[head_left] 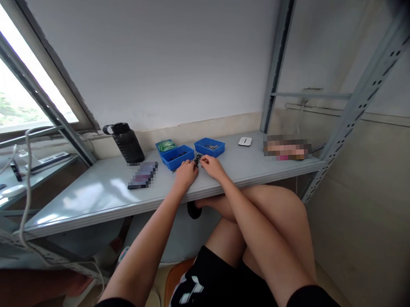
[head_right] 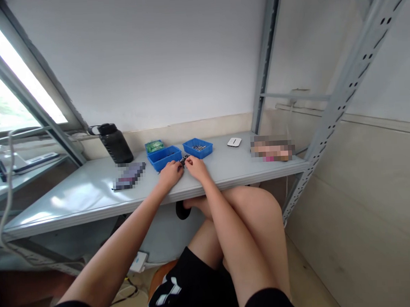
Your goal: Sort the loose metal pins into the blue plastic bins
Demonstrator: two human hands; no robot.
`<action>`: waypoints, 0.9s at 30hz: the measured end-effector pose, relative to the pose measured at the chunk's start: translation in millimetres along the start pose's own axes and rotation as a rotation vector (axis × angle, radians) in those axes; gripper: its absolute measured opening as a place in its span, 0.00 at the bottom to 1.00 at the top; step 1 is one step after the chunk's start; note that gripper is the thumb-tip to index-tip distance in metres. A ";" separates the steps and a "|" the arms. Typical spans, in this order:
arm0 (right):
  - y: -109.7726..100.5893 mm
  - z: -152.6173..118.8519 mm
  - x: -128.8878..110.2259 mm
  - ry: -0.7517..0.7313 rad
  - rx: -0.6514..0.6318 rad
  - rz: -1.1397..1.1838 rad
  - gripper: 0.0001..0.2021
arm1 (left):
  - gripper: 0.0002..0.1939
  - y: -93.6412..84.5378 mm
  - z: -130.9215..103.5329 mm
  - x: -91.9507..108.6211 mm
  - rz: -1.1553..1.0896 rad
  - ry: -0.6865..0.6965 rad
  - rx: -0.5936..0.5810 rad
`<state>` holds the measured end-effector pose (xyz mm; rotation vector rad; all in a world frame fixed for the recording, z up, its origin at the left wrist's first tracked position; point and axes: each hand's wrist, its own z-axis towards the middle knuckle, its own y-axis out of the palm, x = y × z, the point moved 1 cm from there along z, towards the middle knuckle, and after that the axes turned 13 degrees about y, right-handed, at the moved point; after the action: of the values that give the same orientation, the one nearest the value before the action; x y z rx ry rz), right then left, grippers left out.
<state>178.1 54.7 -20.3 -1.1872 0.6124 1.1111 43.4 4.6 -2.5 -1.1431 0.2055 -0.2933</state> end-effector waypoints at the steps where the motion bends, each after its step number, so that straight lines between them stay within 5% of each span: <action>1: 0.0 -0.1 -0.1 -0.003 -0.002 -0.001 0.06 | 0.13 1.9 -1.9 -1.3 0.005 -0.010 0.000; 27: -1.2 -3.5 -2.6 -0.025 -0.004 -0.028 0.07 | 0.12 -0.2 -5.1 -3.3 0.011 0.012 -0.019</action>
<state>178.8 50.5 -18.7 -1.1802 0.5723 1.1022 38.7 1.3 -4.3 -1.1591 0.2254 -0.2892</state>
